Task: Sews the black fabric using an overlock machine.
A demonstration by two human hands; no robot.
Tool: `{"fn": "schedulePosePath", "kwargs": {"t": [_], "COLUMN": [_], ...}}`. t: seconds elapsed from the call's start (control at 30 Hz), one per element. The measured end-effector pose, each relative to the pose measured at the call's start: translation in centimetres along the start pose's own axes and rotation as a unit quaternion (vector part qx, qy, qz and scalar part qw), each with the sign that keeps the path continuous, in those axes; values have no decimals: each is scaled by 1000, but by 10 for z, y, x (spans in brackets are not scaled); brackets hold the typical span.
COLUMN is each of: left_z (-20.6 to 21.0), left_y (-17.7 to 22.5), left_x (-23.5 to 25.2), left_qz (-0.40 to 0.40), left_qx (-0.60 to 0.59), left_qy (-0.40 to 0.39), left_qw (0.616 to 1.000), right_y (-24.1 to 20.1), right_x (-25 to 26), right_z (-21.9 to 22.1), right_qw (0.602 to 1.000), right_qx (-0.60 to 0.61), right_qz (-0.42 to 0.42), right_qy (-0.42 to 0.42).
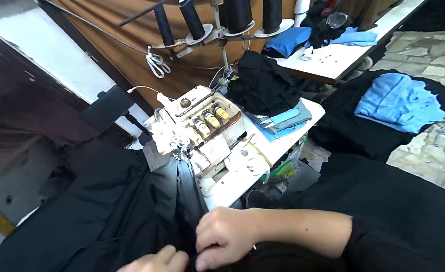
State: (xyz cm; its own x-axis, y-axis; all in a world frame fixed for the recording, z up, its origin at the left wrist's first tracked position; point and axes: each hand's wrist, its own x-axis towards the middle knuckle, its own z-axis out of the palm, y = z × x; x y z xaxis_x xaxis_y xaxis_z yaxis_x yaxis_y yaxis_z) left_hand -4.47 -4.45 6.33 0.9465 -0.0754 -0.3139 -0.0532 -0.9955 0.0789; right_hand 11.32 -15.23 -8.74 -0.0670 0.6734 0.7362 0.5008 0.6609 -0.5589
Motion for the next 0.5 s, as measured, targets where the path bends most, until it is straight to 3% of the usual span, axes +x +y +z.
{"fn": "schedulePosePath", "kwargs": {"t": [0.07,0.2,0.33,0.5], "left_z": [-3,5,9,15], "left_y": [-12,-1,-12,-5], "left_x": [3,15,26,40], "left_qz": [-56,56,94,170], "left_qx": [38,14,25,-99], "left_qy": [12,57,102,41], "left_qw": [998,997,990,980], "right_y": [-6,-33,-45,-54], "right_x": [-9,-14,-28,-34], "right_z": [-5,-5,-1,2], "right_qw": [997,997,995,992], "right_qx": [-46,-40,-72,-118], "right_qz": [40,60,57,45], "right_qy": [-48,-5,24,7]}}
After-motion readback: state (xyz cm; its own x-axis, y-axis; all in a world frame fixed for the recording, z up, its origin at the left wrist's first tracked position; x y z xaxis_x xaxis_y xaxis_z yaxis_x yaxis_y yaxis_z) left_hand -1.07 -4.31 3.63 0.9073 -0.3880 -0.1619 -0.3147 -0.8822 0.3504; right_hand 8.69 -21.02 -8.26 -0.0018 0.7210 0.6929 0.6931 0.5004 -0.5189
